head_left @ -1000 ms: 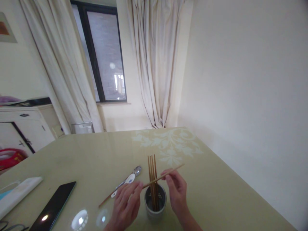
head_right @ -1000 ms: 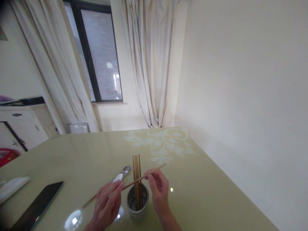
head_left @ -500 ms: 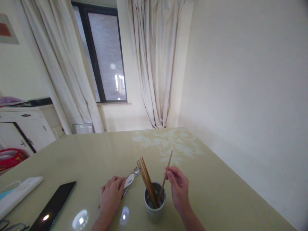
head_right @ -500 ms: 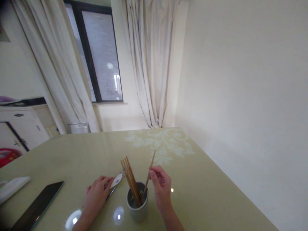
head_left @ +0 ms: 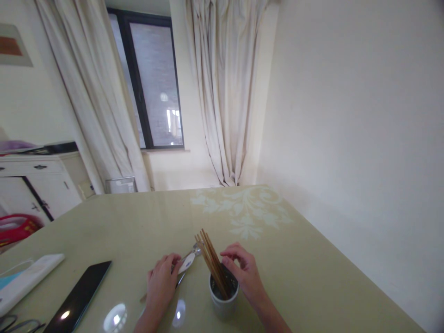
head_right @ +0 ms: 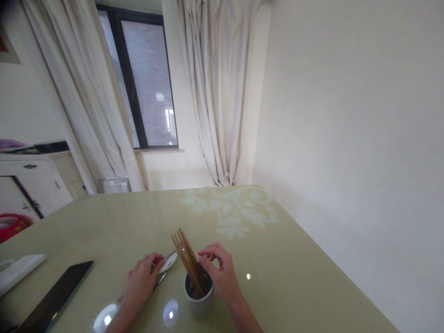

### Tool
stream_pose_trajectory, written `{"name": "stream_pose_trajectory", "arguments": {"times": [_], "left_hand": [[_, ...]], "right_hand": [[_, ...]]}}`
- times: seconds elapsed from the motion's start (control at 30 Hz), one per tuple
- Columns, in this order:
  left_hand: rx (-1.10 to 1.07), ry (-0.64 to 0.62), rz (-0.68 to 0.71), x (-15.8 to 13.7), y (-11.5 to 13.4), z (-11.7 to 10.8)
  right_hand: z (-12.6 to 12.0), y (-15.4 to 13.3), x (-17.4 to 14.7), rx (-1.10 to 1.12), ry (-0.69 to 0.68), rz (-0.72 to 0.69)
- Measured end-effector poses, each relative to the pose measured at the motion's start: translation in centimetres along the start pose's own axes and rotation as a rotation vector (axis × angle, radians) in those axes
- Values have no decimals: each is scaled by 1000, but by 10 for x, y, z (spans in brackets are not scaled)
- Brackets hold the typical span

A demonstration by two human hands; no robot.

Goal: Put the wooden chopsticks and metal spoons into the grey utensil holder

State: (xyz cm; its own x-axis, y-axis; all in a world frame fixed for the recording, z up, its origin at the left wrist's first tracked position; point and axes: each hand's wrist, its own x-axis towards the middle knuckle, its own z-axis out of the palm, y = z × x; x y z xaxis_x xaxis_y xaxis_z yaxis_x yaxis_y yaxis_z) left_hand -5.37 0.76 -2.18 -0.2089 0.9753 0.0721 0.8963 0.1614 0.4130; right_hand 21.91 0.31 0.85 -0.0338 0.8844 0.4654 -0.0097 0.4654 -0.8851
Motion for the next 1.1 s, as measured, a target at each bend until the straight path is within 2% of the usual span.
{"name": "stream_pose_trajectory", "arguments": {"times": [0.17,0.3,0.4,0.57,0.73,0.9,1.0,1.1], "left_hand": [[-4,-25,17,1,1,-1],[-3,-29,35,1,-1,0],[8,-6,53,1,-2,3],[95,38,47,2,-4,6],[171,79,67,3,-9,5],[114,84,71,5,-18,7],[37,179,94,8,-23,11],[-63,424,206,10,-24,11]], "right_hand": [[1,2,0,29,-28,72],[4,2,-1,152,-71,196],[5,0,-1,223,-100,238],[3,-2,-1,234,-106,225],[1,1,-2,139,-132,175],[2,4,-3,125,-107,128],[2,4,-3,133,-113,85],[0,3,-3,98,-116,29]]}}
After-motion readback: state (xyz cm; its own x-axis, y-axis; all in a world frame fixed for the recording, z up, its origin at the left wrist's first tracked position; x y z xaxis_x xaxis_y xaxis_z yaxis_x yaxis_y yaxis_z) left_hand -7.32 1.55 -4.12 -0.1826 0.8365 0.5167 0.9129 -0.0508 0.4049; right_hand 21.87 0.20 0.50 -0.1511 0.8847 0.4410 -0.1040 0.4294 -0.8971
